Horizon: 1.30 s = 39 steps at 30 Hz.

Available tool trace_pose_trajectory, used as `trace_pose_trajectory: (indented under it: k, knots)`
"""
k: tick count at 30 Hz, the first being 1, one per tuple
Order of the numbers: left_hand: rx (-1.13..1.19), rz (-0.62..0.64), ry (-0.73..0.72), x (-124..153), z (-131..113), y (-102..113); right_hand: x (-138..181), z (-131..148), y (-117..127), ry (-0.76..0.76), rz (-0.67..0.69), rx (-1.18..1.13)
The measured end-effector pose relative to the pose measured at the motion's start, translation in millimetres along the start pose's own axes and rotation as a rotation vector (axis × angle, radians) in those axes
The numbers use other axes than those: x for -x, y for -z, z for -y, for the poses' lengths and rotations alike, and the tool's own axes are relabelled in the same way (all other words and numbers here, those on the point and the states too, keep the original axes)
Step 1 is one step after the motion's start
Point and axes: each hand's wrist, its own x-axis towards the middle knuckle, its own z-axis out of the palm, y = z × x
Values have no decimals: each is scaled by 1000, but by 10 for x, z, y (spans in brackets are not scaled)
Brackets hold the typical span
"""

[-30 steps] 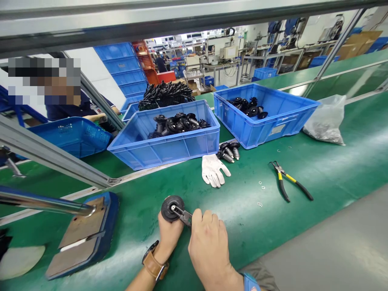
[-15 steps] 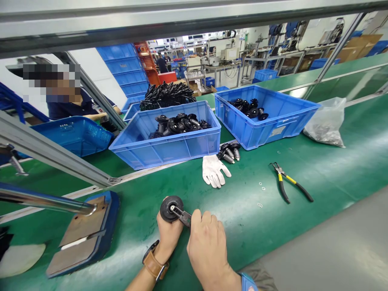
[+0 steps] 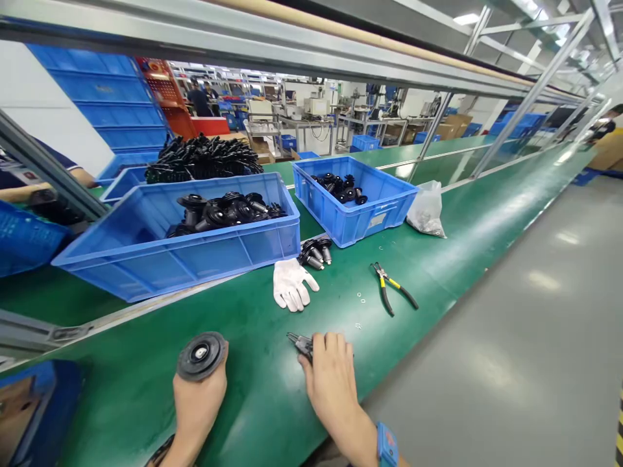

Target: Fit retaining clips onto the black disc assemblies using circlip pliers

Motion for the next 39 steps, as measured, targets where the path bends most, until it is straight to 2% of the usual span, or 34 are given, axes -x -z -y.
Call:
trace_pose_trajectory:
  k: [3,6,8,10,12,13,15,17,22,26,32,36,38,39]
  knots:
    - [29,27,15,19,-3,-5,3,-199,-131,63,-53,21]
    - [58,68,38,58,-8,-12,-97,-482,-66,135,-165,5]
    - [85,89,48,98,-14,-23,-246,-813,41,50,-334,57]
    - [101,99,58,152,-7,-41,-436,-1223,114,-113,-440,182]
    - [104,90,64,213,21,-58,-610,-1615,110,-308,-434,281]
    - [101,82,66,244,40,-64,-672,-1776,85,-344,-385,291]
    - [94,77,68,300,79,-67,-733,-2004,14,-287,-245,273]
    - [91,86,67,341,108,-62,-725,-2117,-47,-187,-202,267]
    - [99,100,82,380,127,-55,-659,-2151,-91,-114,-213,262]
    - [104,115,88,387,137,-61,-679,-2118,-87,-158,-179,261]
    - [92,145,58,340,98,-67,-692,-2067,-27,-185,-249,153]
    - [119,246,37,319,-2,-67,-541,-1770,200,-193,-337,47]
    - [114,292,9,320,-40,-69,-415,-1483,356,-123,-345,-119]
    - [104,297,-9,323,-51,-70,-346,-1313,429,-45,-299,-210]
